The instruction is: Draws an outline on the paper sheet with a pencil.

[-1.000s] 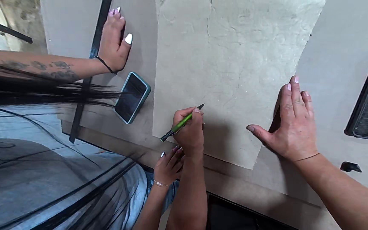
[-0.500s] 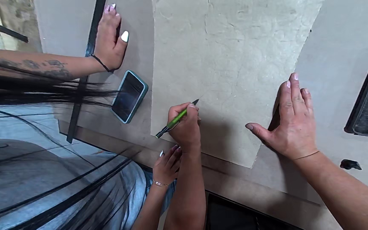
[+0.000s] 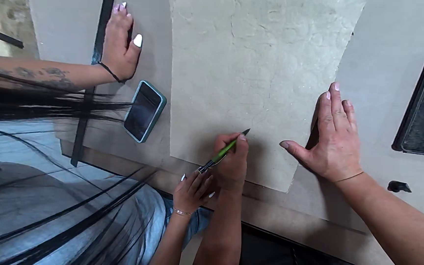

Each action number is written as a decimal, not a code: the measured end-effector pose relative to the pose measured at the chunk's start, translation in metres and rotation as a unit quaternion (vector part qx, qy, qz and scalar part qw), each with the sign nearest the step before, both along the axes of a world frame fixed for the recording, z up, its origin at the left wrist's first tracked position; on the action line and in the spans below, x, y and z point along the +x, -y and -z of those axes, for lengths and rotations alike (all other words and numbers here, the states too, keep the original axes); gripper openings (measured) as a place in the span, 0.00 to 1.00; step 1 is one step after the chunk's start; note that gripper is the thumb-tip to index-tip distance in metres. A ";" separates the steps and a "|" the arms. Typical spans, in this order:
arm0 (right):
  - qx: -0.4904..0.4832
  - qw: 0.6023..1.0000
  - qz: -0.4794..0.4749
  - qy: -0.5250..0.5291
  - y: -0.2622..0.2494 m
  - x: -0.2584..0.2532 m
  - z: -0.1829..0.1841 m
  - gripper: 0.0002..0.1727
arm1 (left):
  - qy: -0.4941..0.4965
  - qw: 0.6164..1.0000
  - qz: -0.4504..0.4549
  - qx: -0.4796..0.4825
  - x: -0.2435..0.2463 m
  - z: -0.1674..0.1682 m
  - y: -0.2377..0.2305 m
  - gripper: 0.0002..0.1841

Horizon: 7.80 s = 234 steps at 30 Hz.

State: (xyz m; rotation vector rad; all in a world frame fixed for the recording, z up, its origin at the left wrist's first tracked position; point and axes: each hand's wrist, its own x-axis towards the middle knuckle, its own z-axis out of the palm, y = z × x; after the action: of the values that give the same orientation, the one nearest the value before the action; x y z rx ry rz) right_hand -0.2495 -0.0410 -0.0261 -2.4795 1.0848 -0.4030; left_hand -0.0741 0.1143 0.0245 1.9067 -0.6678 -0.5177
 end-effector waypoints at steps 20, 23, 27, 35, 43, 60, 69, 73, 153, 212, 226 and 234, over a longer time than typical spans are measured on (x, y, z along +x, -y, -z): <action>-0.005 1.000 0.002 0.000 0.000 0.000 0.000 0.72 | 0.038 0.986 -0.134 -0.090 0.051 0.029 0.025 0.03; -0.006 1.000 0.002 0.001 0.000 0.000 0.001 0.72 | 0.045 0.987 -0.131 -0.084 0.055 0.030 0.027 0.03; -0.005 1.000 -0.001 0.003 0.000 0.000 0.000 0.72 | 0.048 0.987 -0.121 -0.093 0.056 0.031 0.026 0.03; -0.012 1.000 0.002 0.008 0.000 0.000 0.001 0.71 | 0.026 0.994 -0.086 -0.058 0.039 0.019 0.001 0.06; -0.009 1.000 0.006 0.005 -0.001 -0.001 0.001 0.71 | -0.037 0.999 0.029 -0.009 -0.004 -0.015 0.045 0.07; 0.000 1.000 0.002 0.004 -0.001 -0.001 0.002 0.71 | 0.006 0.999 0.031 0.015 -0.005 -0.029 0.066 0.06; -0.003 1.000 -0.001 0.004 0.000 0.000 0.001 0.71 | 0.004 1.000 0.011 -0.009 0.004 -0.007 0.034 0.08; -0.002 1.000 0.001 -0.002 -0.001 0.000 0.001 0.72 | 0.002 1.000 -0.001 -0.024 0.005 -0.001 0.030 0.08; 0.000 1.000 0.001 0.005 0.000 0.001 0.001 0.71 | 0.052 0.997 0.053 0.011 -0.008 -0.023 0.065 0.06; -0.001 1.000 0.001 0.009 -0.001 0.000 0.003 0.72 | 0.068 0.989 -0.073 -0.105 0.059 0.031 0.044 0.03; 0.001 1.000 0.001 0.008 0.000 0.000 0.003 0.72 | 0.006 0.995 -0.067 -0.075 0.008 0.026 0.002 0.04; 0.009 1.000 0.000 0.005 0.001 0.000 0.001 0.72 | 0.027 0.993 -0.061 -0.094 0.010 0.028 0.013 0.04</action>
State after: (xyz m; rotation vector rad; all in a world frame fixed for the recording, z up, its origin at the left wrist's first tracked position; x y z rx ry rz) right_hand -0.2497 -0.0417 -0.0270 -2.4599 1.0789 -0.4029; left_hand -0.0639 0.1018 -0.0039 1.7764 -0.6089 -0.3148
